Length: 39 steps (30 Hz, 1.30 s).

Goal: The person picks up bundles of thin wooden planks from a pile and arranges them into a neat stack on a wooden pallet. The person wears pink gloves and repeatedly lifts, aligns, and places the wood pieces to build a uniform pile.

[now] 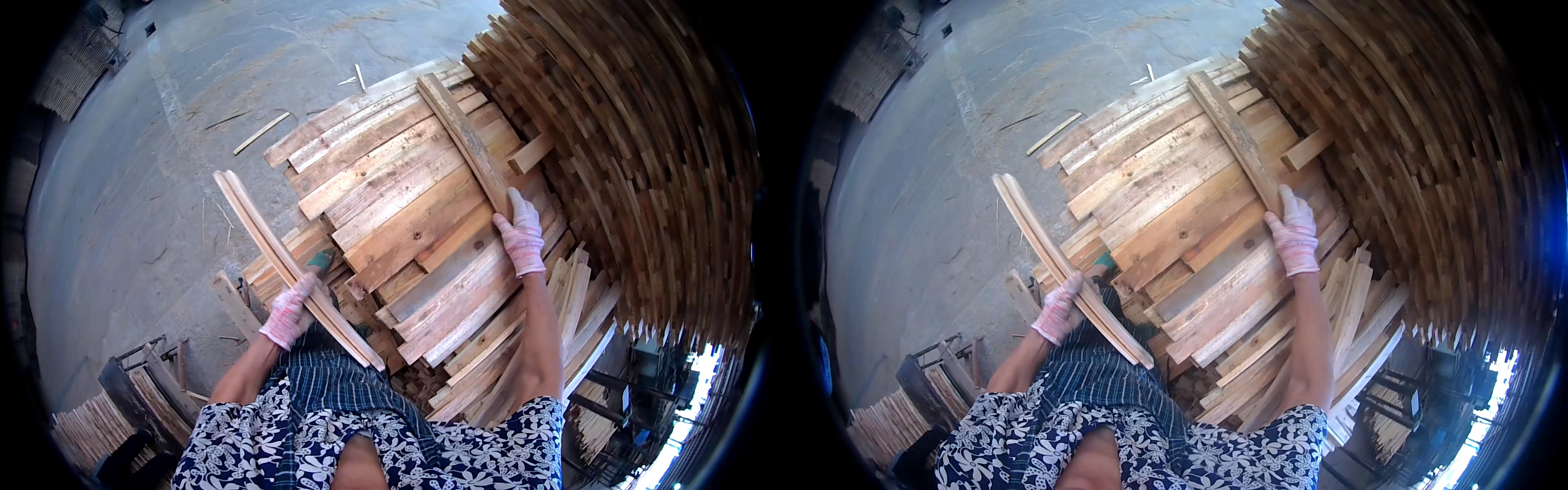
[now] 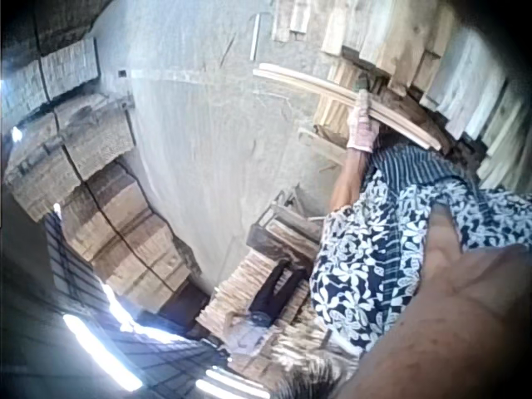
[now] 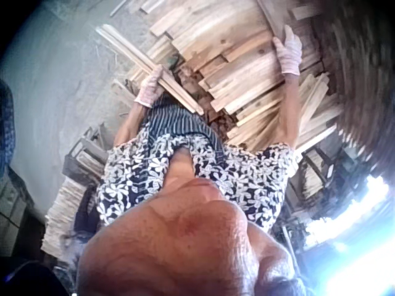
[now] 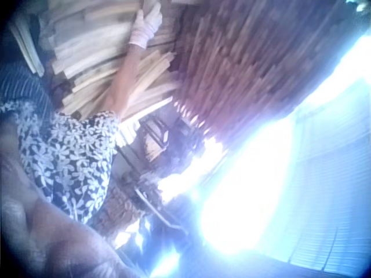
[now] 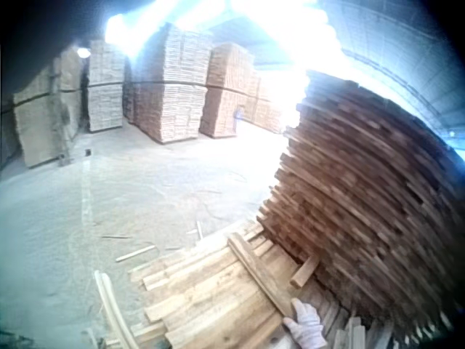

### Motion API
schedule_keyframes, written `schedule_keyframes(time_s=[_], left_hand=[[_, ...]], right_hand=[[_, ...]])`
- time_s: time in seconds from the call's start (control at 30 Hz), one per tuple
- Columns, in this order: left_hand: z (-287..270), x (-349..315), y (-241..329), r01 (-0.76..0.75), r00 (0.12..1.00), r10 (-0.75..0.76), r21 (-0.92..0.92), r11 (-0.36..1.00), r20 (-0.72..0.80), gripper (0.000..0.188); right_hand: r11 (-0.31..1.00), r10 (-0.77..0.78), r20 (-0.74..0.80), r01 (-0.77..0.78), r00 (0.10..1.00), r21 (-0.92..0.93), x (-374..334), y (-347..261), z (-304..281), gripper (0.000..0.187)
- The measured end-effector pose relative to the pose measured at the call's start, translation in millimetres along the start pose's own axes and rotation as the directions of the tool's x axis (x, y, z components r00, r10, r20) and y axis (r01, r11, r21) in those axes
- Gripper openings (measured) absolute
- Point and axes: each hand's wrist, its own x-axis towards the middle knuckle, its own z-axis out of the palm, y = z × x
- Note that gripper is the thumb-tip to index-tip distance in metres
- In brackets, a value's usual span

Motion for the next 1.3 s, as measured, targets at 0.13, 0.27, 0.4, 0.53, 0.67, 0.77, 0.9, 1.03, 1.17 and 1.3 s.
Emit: schedule_keyframes(time_s=[0.13,0.27,0.4,0.53,0.67,0.77,0.9,1.03,1.17,1.3], left_hand=[[3,36,-46,0.008,0.999,-0.006,-0.06,0.998,0.031,0.03],[60,20,-28,0.115,0.993,-0.116,-0.077,0.99,-0.013,0.028],[57,22,-34,0.07,0.997,-0.072,-0.106,0.992,-0.018,0.03],[43,22,-28,0.145,0.988,-0.145,-0.006,0.989,0.055,0.039],[49,9,16,0.377,0.893,-0.411,0.19,0.906,0.183,0.045],[61,9,31,0.417,0.86,-0.479,0.298,0.859,0.176,0.042],[53,11,24,0.407,0.871,-0.454,0.245,0.88,0.184,0.041],[48,9,19,0.365,0.903,-0.404,0.234,0.901,0.147,0.04],[52,-13,26,0.293,0.943,-0.318,0.201,0.935,0.104,0.044],[24,-31,39,0.323,0.942,-0.333,0.173,0.93,0.028,0.048]], right_hand=[[0.999,0.021,0.0,-0.021,1.0,0.034,21,20,5,0.064],[0.994,0.056,-0.012,-0.054,0.998,0.098,24,29,14,0.062],[0.987,0.117,0.003,-0.116,0.993,0.109,42,31,14,0.056],[0.979,0.192,0.041,-0.189,0.98,-0.069,42,27,10,0.066],[0.913,0.241,-0.006,-0.229,0.971,-0.338,15,15,-2,0.075],[0.912,0.305,0.04,-0.28,0.951,-0.299,-6,53,-2,0.073],[0.953,0.202,-0.034,-0.205,0.979,-0.225,11,73,2,0.07],[0.964,0.139,-0.007,-0.137,0.99,-0.23,44,94,-5,0.069],[0.965,0.177,0.026,-0.168,0.984,-0.204,55,112,1,0.072],[0.967,0.178,0.054,-0.165,0.982,-0.197,60,117,5,0.074]])
